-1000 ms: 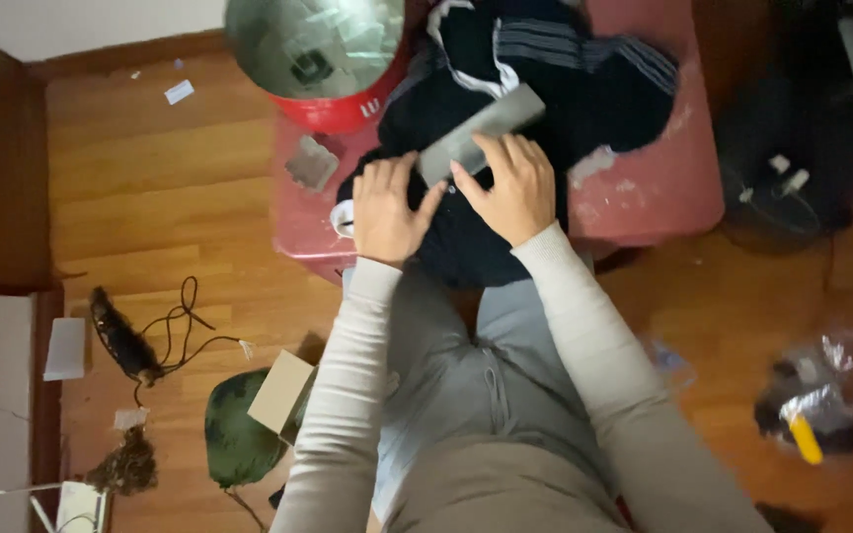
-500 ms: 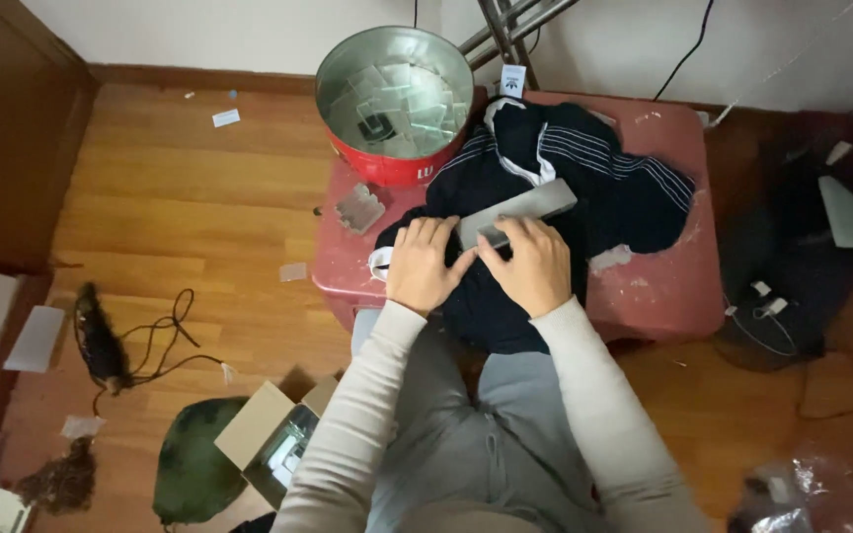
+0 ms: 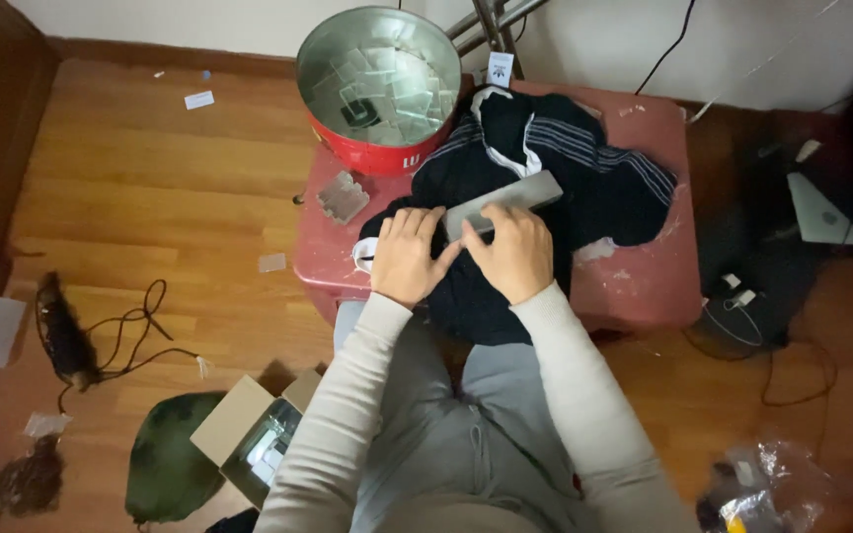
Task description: Sharpening the edge of a metal piece using a manual sharpening stone.
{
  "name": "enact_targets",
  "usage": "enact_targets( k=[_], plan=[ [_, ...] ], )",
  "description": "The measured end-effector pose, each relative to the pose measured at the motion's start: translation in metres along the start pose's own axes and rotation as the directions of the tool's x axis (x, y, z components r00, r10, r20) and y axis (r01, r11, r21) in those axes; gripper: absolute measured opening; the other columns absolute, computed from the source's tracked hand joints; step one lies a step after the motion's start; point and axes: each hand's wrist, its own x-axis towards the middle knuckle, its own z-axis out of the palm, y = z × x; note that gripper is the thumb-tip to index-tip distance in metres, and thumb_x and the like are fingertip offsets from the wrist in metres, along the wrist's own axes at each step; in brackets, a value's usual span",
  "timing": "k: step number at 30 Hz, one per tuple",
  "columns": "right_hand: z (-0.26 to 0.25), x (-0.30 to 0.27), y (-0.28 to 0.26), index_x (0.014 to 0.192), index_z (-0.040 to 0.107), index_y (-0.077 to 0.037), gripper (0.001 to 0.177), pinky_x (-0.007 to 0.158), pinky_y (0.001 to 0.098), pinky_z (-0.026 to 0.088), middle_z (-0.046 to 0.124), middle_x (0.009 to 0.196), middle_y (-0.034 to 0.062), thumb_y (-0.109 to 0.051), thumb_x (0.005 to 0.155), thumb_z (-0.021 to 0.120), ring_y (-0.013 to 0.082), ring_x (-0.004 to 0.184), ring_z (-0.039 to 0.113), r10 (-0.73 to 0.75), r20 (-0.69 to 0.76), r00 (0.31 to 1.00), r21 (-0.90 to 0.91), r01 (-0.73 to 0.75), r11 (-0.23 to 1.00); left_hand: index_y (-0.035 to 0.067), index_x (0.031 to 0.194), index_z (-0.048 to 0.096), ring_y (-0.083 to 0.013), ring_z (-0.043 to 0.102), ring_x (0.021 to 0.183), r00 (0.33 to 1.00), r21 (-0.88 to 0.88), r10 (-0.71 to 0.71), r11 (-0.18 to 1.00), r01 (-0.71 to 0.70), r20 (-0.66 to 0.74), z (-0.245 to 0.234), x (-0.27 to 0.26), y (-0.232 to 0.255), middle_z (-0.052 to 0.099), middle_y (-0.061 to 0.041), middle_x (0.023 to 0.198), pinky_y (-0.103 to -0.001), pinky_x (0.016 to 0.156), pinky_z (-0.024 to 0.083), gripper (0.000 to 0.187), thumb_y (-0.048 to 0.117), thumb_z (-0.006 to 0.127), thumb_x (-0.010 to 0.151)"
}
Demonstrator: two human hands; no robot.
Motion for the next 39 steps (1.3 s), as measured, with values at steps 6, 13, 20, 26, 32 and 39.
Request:
enact_targets(
  k=[6, 13, 20, 26, 32, 39],
  plan=[
    [-0.003, -0.005, -0.011, 0.103, 0.082, -0.007, 0.048, 0.076, 0.0530, 0.063, 0.077, 0.083, 0.0216, -0.055, 0.099, 0.078, 0.0426, 0.085, 0.080, 0.034, 0.051, 0.998, 0.035, -0.036, 0.999, 0.009, 0.137, 0.074, -0.0281, 0.066, 0.121, 1.000, -0.012, -0.017, 1.000, 0.017, 0.021, 0.003, -0.001, -0.002, 0.075, -0.009, 0.116, -0.042, 0.097, 0.049, 0.059, 0.049, 0.084, 0.094],
    [-0.015, 0.001, -0.016, 0.102, 0.080, -0.007, 0.045, 0.076, 0.0543, 0.063, 0.078, 0.083, 0.0212, -0.052, 0.099, 0.075, 0.0426, 0.084, 0.080, 0.028, 0.112, 0.993, 0.057, -0.034, 0.998, 0.009, 0.136, 0.074, -0.0270, 0.065, 0.121, 1.000, -0.005, -0.002, 1.000, 0.002, 0.001, 0.000, 0.004, -0.002, 0.074, -0.009, 0.115, -0.041, 0.096, 0.048, 0.057, 0.051, 0.079, 0.098],
    [-0.006, -0.003, -0.015, 0.107, 0.079, -0.007, 0.044, 0.077, 0.0541, 0.062, 0.077, 0.087, 0.0218, -0.050, 0.100, 0.075, 0.0438, 0.086, 0.080, 0.011, 0.040, 0.999, 0.054, -0.013, 0.998, 0.010, 0.136, 0.074, -0.0280, 0.066, 0.120, 1.000, 0.007, -0.008, 1.000, 0.008, 0.012, 0.003, -0.001, -0.001, 0.074, -0.009, 0.114, -0.042, 0.094, 0.049, 0.059, 0.050, 0.082, 0.094],
    [0.004, -0.004, -0.014, 0.108, 0.078, -0.008, 0.043, 0.076, 0.0533, 0.062, 0.077, 0.087, 0.0213, -0.050, 0.100, 0.074, 0.0428, 0.085, 0.079, 0.024, 0.037, 0.999, 0.037, -0.026, 0.999, 0.011, 0.134, 0.075, -0.0277, 0.066, 0.120, 1.000, 0.012, -0.009, 1.000, 0.009, -0.002, 0.005, -0.002, 0.000, 0.075, -0.008, 0.115, -0.042, 0.094, 0.049, 0.057, 0.051, 0.082, 0.094],
    [-0.002, -0.008, -0.025, 0.106, 0.079, -0.008, 0.044, 0.075, 0.0532, 0.062, 0.077, 0.085, 0.0208, -0.051, 0.099, 0.073, 0.0426, 0.084, 0.079, 0.054, 0.036, 0.998, 0.007, -0.055, 0.998, 0.010, 0.133, 0.076, -0.0294, 0.068, 0.119, 1.000, -0.005, -0.010, 1.000, 0.009, -0.017, -0.003, 0.003, 0.001, 0.077, -0.010, 0.115, -0.043, 0.093, 0.050, 0.055, 0.047, 0.082, 0.093],
    [0.008, -0.002, -0.022, 0.106, 0.078, -0.009, 0.044, 0.076, 0.0518, 0.062, 0.076, 0.085, 0.0185, -0.052, 0.100, 0.073, 0.0411, 0.085, 0.079, 0.084, 0.003, 0.996, -0.029, -0.084, 0.996, 0.010, 0.131, 0.077, -0.0290, 0.068, 0.117, 0.999, 0.000, -0.003, 1.000, 0.003, -0.039, -0.001, 0.001, 0.005, 0.076, -0.010, 0.111, -0.042, 0.090, 0.050, 0.050, 0.047, 0.079, 0.097]
  ],
)
